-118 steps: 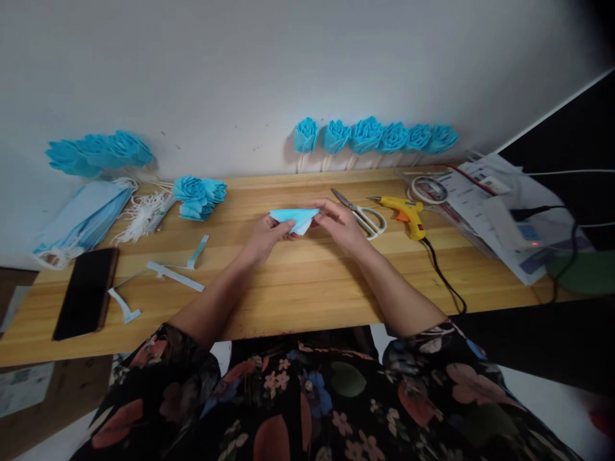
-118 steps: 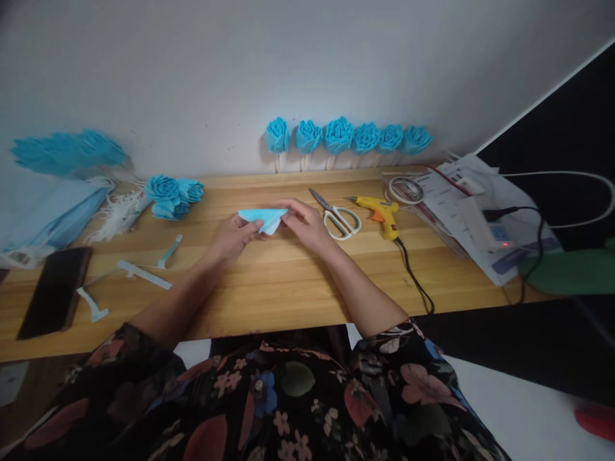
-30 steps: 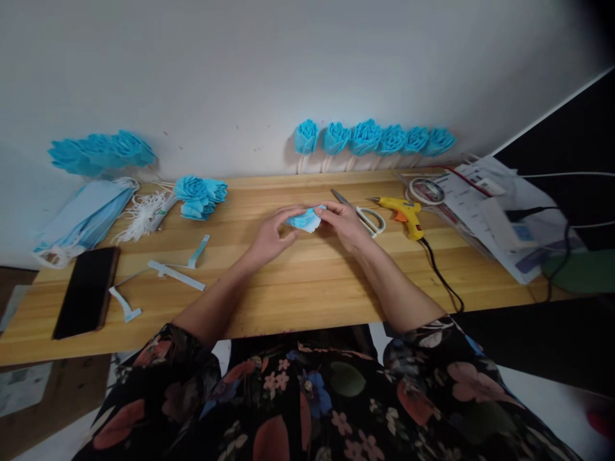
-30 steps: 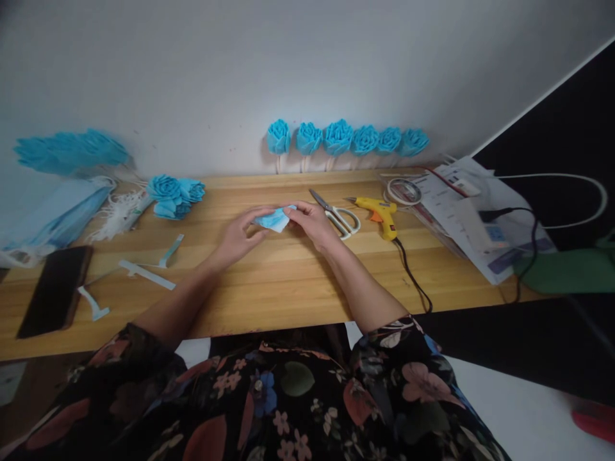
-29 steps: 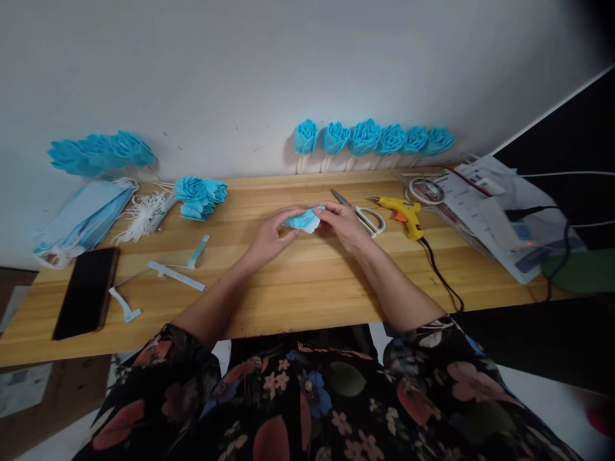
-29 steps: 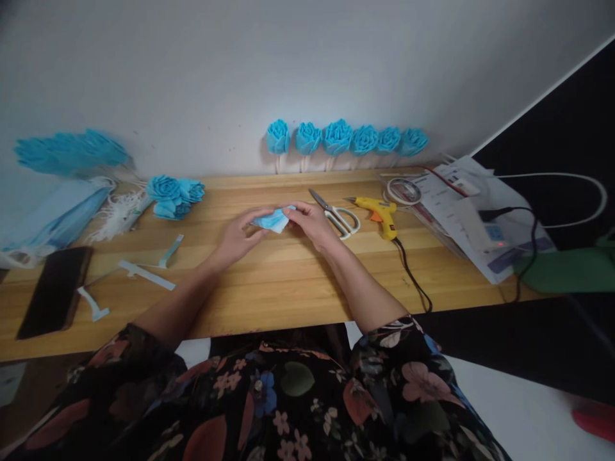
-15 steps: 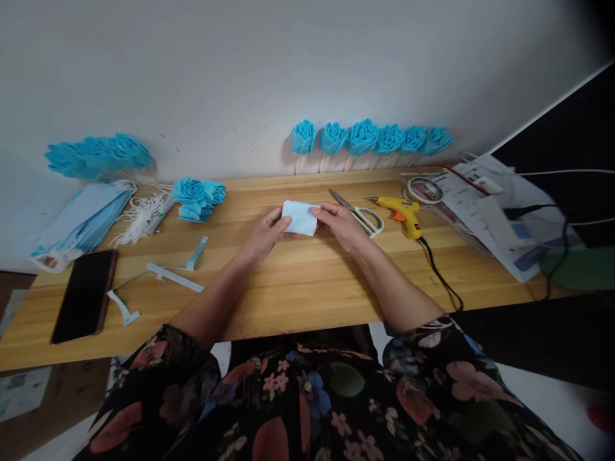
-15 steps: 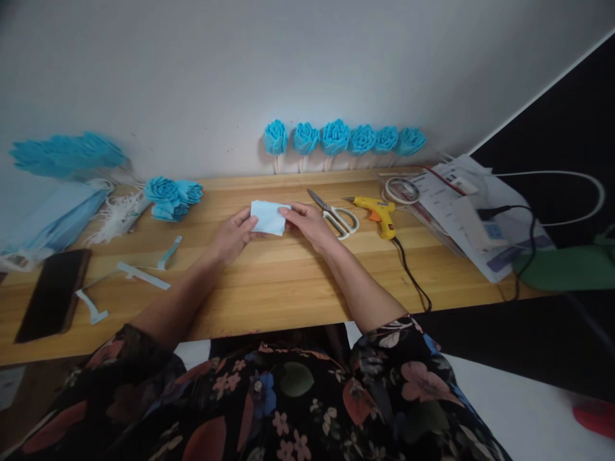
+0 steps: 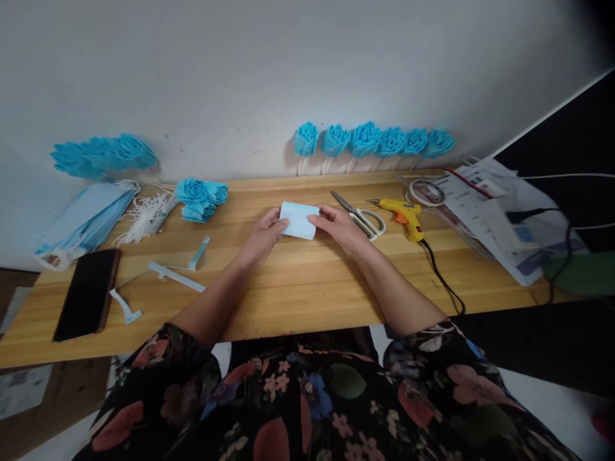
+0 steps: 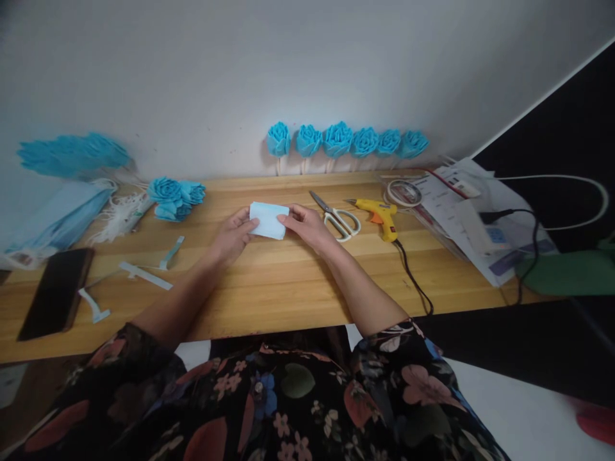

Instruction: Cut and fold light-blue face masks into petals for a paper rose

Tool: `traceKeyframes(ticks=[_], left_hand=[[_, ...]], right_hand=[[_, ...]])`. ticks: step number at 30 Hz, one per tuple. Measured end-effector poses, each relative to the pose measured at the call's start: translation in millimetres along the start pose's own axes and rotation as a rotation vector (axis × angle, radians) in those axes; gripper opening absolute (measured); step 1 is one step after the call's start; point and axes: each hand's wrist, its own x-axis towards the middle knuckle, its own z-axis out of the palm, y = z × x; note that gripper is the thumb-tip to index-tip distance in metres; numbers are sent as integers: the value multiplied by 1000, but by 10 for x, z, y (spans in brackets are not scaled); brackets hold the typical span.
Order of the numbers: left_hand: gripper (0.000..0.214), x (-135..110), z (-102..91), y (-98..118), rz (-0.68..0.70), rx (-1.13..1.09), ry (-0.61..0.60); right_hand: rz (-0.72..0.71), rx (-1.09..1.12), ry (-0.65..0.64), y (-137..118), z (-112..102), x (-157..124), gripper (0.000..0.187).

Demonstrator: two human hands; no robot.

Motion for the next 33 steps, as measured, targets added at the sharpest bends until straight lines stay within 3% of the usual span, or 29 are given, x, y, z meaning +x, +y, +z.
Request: traceKeyframes(ticks=[11, 17, 25, 29, 33], left_hand=[[46, -25, 34, 16, -65, -55, 64], [53, -13, 40, -26, -19, -42, 71], [46, -39, 86, -23, -48, -4, 84], [51, -46, 65, 6, -5, 108, 152], [56, -30, 41, 5, 10, 242, 138]], right_hand=[[41, 178, 40, -58, 0, -12, 47], [34, 140, -59, -89, 33, -39, 55], [-15, 49, 70, 27, 20, 2, 40], [57, -4, -15, 11, -29, -13, 40], [134, -68, -102, 12, -72, -10, 32]])
